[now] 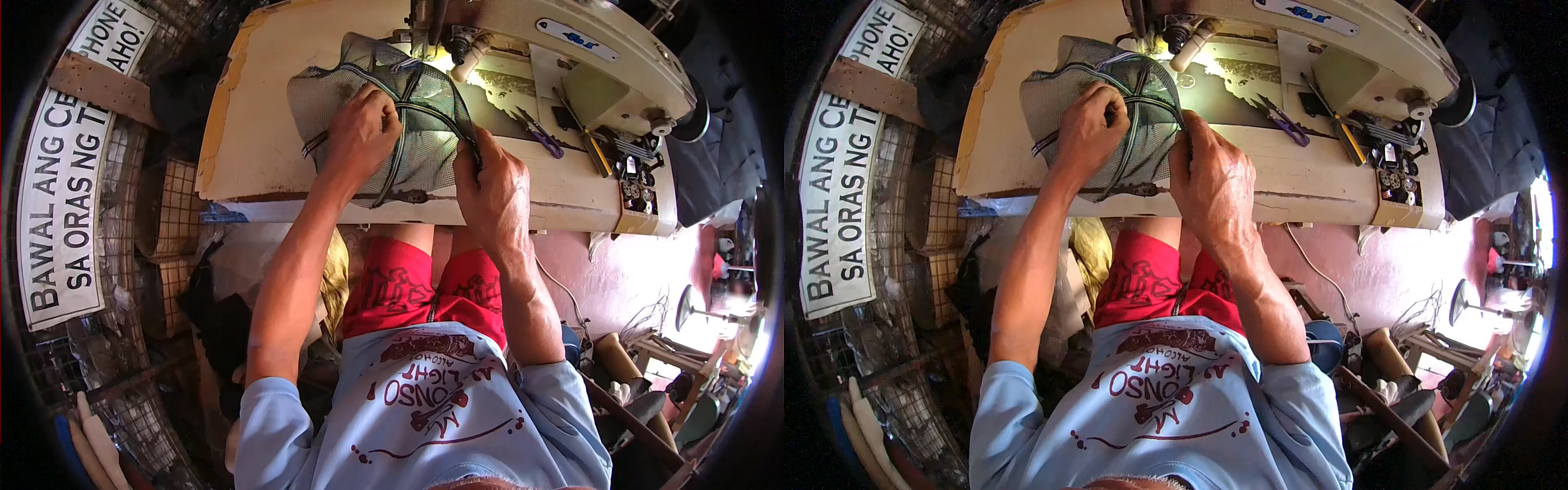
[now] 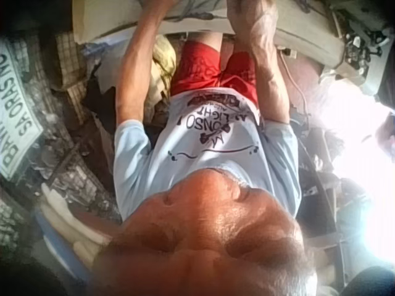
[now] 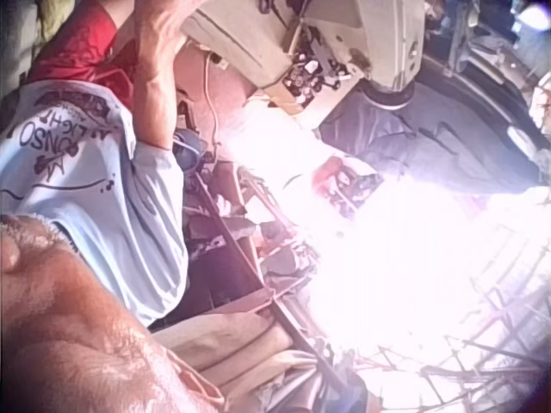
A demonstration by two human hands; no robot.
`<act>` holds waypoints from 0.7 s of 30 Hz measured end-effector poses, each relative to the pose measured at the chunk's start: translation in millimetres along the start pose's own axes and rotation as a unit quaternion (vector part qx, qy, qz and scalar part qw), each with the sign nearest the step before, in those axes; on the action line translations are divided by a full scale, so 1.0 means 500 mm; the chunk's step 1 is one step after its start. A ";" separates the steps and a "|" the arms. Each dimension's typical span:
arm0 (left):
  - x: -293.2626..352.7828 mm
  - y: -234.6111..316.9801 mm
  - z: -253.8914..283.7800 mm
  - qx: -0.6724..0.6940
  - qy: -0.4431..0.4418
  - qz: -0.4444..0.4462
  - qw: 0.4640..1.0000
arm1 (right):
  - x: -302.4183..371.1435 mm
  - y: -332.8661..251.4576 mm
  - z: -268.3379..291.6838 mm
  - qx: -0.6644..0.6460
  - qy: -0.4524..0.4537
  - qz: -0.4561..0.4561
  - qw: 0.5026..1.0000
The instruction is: Sewing the mesh panels and reinforcing strips of a cap using an industrial sewing machine.
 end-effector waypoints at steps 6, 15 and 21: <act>0.016 -0.006 0.016 0.028 0.046 0.032 0.998 | -0.001 0.004 0.003 0.002 -0.002 -0.001 1.000; -0.003 0.030 0.012 -0.192 0.083 -0.035 0.977 | 0.004 -0.003 -0.002 -0.004 -0.001 0.020 1.000; -0.020 0.029 -0.024 -0.220 0.027 -0.061 0.973 | 0.009 -0.006 -0.005 -0.006 -0.011 0.029 0.999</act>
Point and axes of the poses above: each hand's wrist, its own x-axis away from the middle knuckle, its own z-axis out of the back of the hand, y = z × x, the point moved 9 cm from there along -x, towards the middle knuckle, and after that the axes turned 9 degrees about -z, right-handed, at the moved point
